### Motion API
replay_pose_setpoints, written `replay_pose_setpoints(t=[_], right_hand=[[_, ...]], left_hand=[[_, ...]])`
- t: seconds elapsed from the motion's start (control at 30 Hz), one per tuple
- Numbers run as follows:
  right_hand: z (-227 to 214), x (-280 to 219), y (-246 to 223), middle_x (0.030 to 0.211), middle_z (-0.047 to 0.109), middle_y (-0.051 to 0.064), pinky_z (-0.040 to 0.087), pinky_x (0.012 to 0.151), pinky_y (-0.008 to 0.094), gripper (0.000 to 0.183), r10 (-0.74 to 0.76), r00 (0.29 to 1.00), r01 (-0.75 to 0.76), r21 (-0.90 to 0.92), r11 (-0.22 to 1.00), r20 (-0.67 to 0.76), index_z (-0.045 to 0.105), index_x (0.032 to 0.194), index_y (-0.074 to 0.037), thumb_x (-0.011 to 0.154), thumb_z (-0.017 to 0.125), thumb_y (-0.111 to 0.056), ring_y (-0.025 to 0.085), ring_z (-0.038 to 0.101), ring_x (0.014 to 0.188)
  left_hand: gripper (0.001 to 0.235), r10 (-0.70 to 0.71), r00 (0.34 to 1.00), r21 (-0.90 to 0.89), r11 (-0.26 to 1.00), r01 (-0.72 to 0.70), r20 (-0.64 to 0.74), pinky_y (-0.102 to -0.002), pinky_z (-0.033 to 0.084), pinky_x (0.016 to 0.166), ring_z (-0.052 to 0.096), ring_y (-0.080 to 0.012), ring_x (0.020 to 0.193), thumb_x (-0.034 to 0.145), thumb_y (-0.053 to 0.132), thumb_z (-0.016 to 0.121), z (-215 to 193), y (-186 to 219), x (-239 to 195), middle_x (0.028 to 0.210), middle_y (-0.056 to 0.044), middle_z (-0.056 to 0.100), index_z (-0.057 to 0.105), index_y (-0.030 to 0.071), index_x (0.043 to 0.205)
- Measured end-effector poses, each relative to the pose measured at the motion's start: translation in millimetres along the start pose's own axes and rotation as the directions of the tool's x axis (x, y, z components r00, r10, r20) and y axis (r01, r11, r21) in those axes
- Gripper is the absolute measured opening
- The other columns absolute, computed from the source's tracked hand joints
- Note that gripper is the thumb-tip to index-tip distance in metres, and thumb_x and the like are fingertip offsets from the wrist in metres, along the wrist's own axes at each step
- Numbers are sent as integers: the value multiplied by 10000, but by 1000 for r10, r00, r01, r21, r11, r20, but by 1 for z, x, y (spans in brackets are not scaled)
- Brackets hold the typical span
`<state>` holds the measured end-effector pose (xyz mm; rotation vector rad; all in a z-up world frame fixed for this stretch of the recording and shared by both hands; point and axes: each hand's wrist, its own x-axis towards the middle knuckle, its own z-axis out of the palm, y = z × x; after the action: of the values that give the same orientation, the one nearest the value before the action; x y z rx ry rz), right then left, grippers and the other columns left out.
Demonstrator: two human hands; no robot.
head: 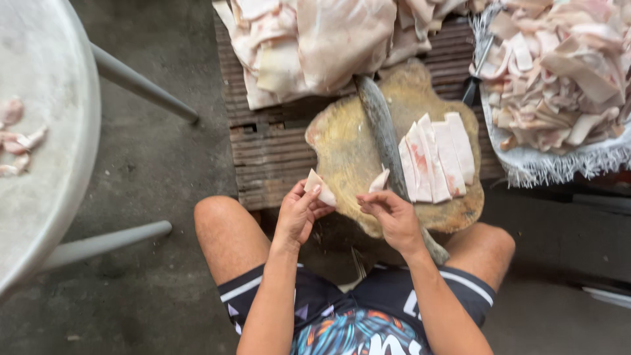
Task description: The person cuts slabs of meat skin into strips and smaller rectangular pieces using a large knife on a wooden chopping block.
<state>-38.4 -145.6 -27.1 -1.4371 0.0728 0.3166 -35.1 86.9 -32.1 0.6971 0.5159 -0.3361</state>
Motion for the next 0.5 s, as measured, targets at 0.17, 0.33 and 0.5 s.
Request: replay_pose_setpoints(t=[0.17, 0.33, 0.5], right_hand=[[18, 0, -9, 1012, 741, 57, 583, 854, 258, 149, 63, 992, -44, -168, 985, 107, 719, 1119, 15, 979, 669, 2, 122, 706, 935], [45, 12, -30, 889, 732, 36, 554, 693, 252, 168, 135, 989, -90, -463, 882, 64, 739, 1128, -77, 977, 665, -87, 101, 677, 755], [49, 13, -40, 922, 700, 26, 524, 680, 278, 142, -74, 958, 241, -632, 737, 278, 733, 1097, -85, 965, 682, -92, 114, 657, 773]], left_hand=[[409, 9, 997, 56, 998, -14, 75, -364, 640, 799, 740, -176, 925, 934, 117, 694, -9, -13, 1, 1100, -71, 726, 582, 57, 1323], [406, -50, 998, 91, 995, 48, 26, -326, 635, 674, 743, -180, 769, 948, 130, 703, -10, -16, 3, 949, -96, 742, 587, 57, 1330], [359, -51, 998, 103, 994, 48, 24, -306, 638, 633, 745, -176, 713, 977, 178, 674, -16, -21, 5, 962, -88, 765, 605, 13, 1288]])
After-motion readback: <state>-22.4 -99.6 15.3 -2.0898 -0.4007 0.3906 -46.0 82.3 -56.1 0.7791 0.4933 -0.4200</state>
